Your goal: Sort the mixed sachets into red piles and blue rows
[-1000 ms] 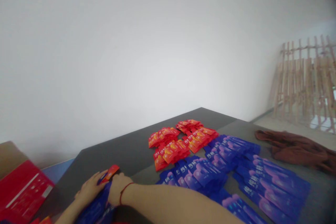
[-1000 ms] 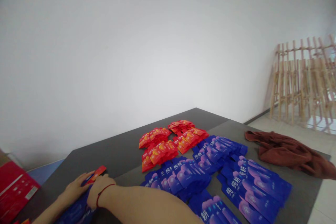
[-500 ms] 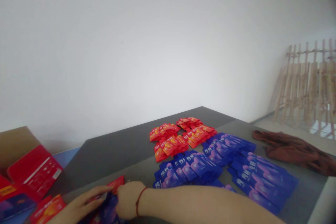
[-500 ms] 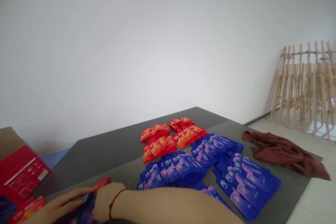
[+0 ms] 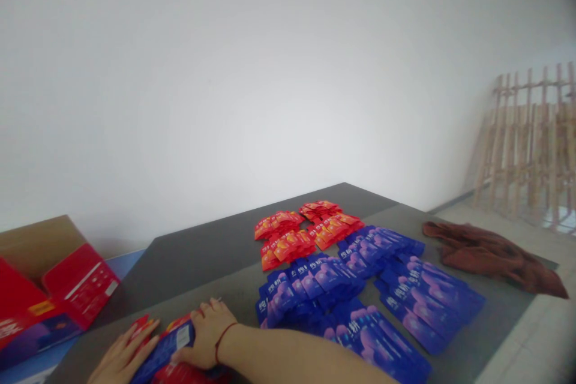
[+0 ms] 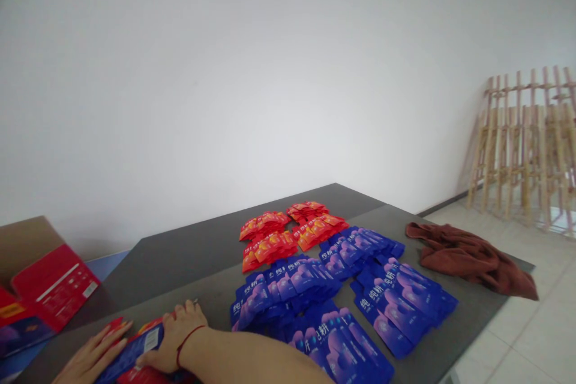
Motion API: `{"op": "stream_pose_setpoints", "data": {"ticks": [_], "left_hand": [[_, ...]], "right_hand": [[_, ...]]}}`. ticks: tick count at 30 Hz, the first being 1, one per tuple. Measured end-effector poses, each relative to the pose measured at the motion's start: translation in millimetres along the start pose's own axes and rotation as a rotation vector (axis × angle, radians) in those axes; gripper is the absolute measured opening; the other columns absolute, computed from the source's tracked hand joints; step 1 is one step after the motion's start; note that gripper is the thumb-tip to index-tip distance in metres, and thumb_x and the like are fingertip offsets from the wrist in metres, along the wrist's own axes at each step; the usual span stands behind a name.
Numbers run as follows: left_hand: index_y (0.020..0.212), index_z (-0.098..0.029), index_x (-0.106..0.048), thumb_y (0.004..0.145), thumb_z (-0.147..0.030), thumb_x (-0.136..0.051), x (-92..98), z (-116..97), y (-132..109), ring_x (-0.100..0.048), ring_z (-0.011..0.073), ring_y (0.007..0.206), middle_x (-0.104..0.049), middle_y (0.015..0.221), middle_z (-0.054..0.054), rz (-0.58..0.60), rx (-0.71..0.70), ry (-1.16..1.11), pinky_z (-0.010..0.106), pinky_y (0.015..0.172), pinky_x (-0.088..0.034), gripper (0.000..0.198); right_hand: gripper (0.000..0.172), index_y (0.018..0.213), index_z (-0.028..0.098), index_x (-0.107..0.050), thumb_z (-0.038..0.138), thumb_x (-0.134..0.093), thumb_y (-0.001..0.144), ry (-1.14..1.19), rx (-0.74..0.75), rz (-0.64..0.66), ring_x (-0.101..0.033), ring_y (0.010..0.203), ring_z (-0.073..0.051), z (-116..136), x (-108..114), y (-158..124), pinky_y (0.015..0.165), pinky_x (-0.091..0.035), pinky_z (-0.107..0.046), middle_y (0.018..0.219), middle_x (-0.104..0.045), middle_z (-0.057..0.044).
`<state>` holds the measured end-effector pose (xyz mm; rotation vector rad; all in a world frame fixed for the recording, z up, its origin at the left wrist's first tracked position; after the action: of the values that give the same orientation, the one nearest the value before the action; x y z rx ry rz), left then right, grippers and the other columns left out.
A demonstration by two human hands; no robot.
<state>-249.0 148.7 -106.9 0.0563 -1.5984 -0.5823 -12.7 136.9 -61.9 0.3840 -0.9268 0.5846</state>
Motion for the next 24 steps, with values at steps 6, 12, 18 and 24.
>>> {"op": "stream_pose_setpoints", "data": {"ticks": [6,12,18,24], "left_hand": [[0.111,-0.033,-0.071,0.086,-0.053,-0.038,-0.4,-23.7,-4.4,-0.056,0.0251,0.123,-0.067,0.125,-0.001,0.069,0.067,-0.154,0.042,0.101,-0.048,0.045],[0.107,-0.032,-0.072,0.079,-0.056,-0.049,34.3,-62.7,9.6,-0.057,0.0279,0.121,-0.065,0.128,0.003,0.092,0.108,-0.051,0.046,0.103,-0.045,0.044],[0.125,-0.026,-0.062,0.072,-0.026,-0.054,66.3,-151.0,12.0,-0.059,0.0242,0.120,-0.065,0.128,0.004,0.283,0.086,-0.076,0.037,0.105,-0.042,0.053],[0.116,-0.018,-0.066,0.075,-0.018,-0.044,91.2,-189.2,23.5,-0.064,0.0273,0.110,-0.070,0.116,0.012,0.344,0.227,0.016,0.039,0.098,-0.044,0.047]], "right_hand": [[0.086,0.146,0.001,-0.030,0.054,-0.054,0.083,0.044,-0.076,-0.153,-0.018,0.142,-0.034,2.5,-8.8,-34.6,0.115,-0.019,-0.051,0.151,-0.030,-0.023],[0.083,0.146,0.000,-0.027,0.048,-0.055,0.085,0.007,-0.100,-0.226,-0.023,0.141,-0.035,15.2,10.4,-61.0,0.113,-0.025,-0.052,0.152,-0.027,-0.024],[0.057,0.123,0.005,-0.058,0.042,-0.061,0.079,-0.120,0.139,-0.190,-0.048,0.123,-0.035,15.2,71.2,-99.7,0.101,-0.041,-0.046,0.136,-0.050,-0.022],[0.053,0.128,0.008,-0.056,0.032,-0.060,0.081,-0.060,0.206,-0.222,-0.044,0.128,-0.031,-18.9,94.8,-147.2,0.106,-0.036,-0.043,0.139,-0.049,-0.019]]}}
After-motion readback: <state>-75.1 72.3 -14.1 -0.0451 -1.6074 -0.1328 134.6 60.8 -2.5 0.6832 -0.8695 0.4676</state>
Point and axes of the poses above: each hand's wrist, its own y-axis towards the middle knuckle, its own x-axis out of the back of the hand, z = x × y, the point moved 7 cm from there along y, towards the middle knuckle
